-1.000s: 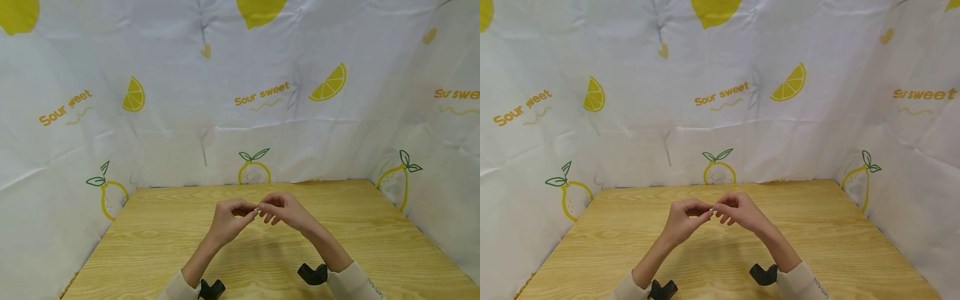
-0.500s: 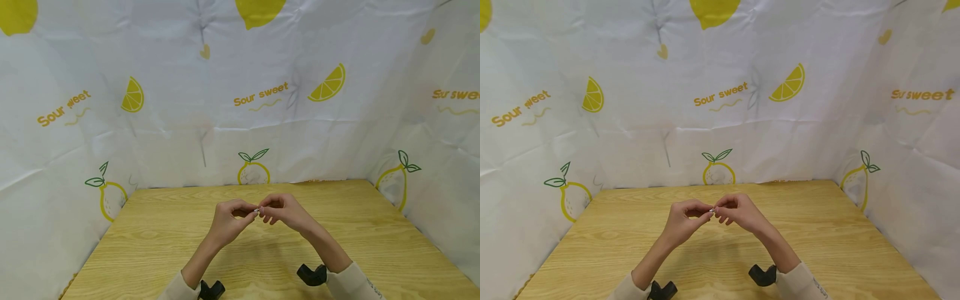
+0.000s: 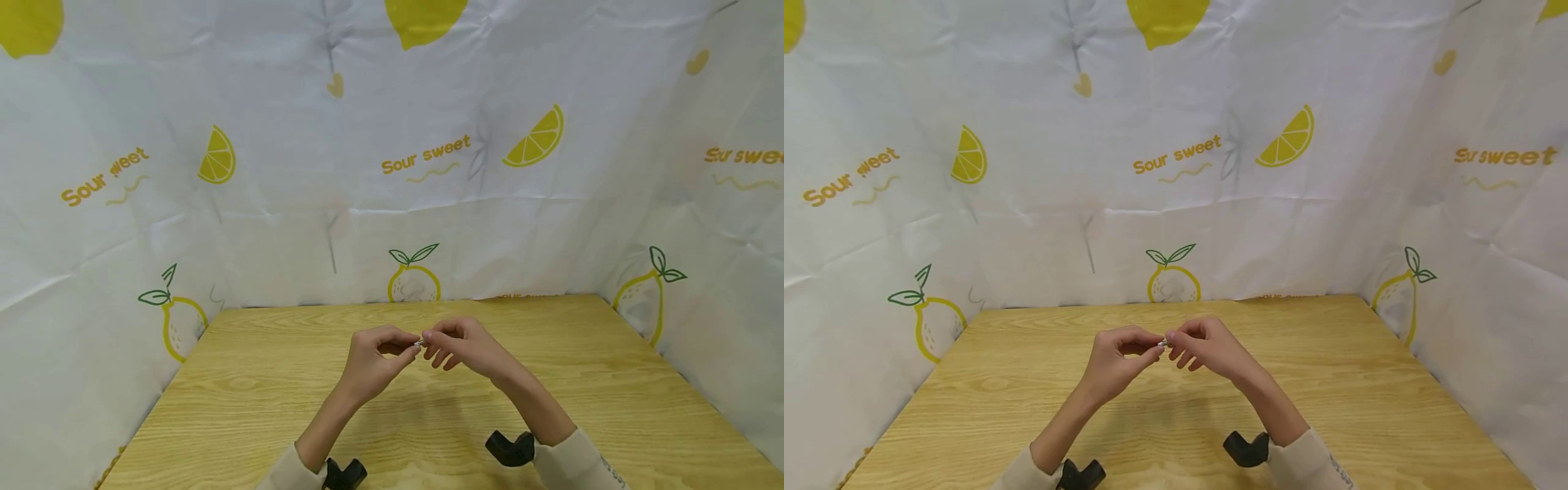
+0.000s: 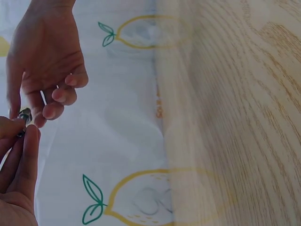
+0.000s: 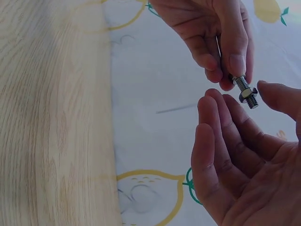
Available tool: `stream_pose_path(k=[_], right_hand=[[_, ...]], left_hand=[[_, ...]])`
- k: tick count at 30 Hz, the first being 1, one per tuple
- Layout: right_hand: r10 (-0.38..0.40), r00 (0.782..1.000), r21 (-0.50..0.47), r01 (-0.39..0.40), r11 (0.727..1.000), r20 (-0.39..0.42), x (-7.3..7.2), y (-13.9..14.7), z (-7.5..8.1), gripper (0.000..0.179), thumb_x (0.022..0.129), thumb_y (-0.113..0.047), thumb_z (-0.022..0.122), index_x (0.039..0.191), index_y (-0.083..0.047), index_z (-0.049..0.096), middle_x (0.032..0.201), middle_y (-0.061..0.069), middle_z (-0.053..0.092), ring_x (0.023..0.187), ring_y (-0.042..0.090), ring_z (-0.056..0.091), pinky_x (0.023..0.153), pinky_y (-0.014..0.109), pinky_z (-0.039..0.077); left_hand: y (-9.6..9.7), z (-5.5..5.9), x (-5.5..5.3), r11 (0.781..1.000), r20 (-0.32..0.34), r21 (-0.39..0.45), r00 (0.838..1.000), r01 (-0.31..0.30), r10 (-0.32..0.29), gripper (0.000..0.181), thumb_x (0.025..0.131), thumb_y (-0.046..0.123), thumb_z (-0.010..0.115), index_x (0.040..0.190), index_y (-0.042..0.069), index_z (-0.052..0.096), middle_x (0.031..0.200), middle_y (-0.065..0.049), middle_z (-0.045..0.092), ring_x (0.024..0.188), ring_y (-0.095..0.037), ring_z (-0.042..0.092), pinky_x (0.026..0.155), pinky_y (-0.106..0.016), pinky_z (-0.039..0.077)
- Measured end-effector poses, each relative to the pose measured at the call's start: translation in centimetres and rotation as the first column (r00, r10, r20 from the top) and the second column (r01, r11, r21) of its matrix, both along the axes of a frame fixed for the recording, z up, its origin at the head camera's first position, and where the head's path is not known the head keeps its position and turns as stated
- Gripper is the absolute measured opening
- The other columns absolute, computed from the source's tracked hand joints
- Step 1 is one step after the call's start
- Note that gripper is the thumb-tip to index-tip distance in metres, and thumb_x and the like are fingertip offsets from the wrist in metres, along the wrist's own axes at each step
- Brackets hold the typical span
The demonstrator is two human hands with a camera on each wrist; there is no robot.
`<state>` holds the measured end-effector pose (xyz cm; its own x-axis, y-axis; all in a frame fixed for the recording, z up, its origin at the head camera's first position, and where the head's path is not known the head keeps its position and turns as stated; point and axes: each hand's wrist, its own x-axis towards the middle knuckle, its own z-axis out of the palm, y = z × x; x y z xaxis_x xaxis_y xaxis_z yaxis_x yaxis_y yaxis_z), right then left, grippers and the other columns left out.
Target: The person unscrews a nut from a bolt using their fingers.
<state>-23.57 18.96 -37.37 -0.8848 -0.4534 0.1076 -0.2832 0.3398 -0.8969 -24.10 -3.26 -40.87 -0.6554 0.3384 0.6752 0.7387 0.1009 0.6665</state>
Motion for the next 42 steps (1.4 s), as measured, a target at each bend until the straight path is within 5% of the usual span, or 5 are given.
stream_pose_path(k=[14,19,25,36,42], right_hand=[[0.005,1.0,-0.055,-0.007,0.998,-0.031,0.29,-0.08,0.22,0.031,0.097,-0.015,0.071,0.12,0.006,0.066,0.097,0.01,0.074,0.082,0.017,0.073,0.071,0.032,0.063],[-0.004,1.0,-0.013,0.004,1.0,-0.011,0.3,0.01,0.35,0.038,0.099,-0.024,0.071,0.125,0.003,0.065,0.102,0.014,0.074,0.084,0.022,0.074,0.073,0.034,0.063],[0.019,1.0,0.03,-0.019,0.999,0.015,0.1,0.05,0.2,0.035,0.106,-0.031,0.059,0.106,0.001,0.072,0.095,0.016,0.075,0.084,0.032,0.074,0.071,0.035,0.064],[0.016,1.0,-0.029,-0.017,0.999,-0.022,0.22,0.09,0.19,0.025,0.098,-0.014,0.069,0.113,0.005,0.068,0.095,0.014,0.073,0.083,0.021,0.072,0.071,0.033,0.064],[0.024,0.999,0.009,-0.024,1.0,-0.038,0.18,0.18,0.18,0.029,0.102,-0.025,0.066,0.115,0.001,0.07,0.095,0.014,0.074,0.08,0.024,0.072,0.07,0.035,0.064]], left_hand=[[-0.05,-0.07,-0.02,1.0,0.004,0.002,1.0,0.011,-0.011,0.007,0.092,0.005,0.077,0.098,0.004,0.081,0.092,-0.011,0.08,0.076,-0.015,0.077,0.068,-0.028,0.066],[-0.04,-0.03,0.01,1.0,0.0,-0.003,1.0,0.002,-0.002,0.007,0.091,0.003,0.078,0.098,0.003,0.081,0.091,-0.011,0.08,0.075,-0.013,0.077,0.068,-0.028,0.066],[0.02,-0.08,-0.01,1.0,0.004,-0.004,1.0,0.0,0.0,0.006,0.092,0.005,0.078,0.097,0.004,0.081,0.092,-0.01,0.08,0.075,-0.013,0.077,0.068,-0.03,0.066],[0.09,-0.39,-0.21,1.0,0.006,-0.006,1.0,0.014,-0.014,0.008,0.092,0.005,0.078,0.099,0.005,0.081,0.092,-0.011,0.079,0.075,-0.015,0.077,0.068,-0.029,0.066],[0.05,-0.3,-0.11,1.0,0.003,-0.008,1.0,0.004,-0.004,0.007,0.091,0.003,0.078,0.097,0.002,0.08,0.091,-0.011,0.079,0.075,-0.013,0.077,0.068,-0.028,0.066]])
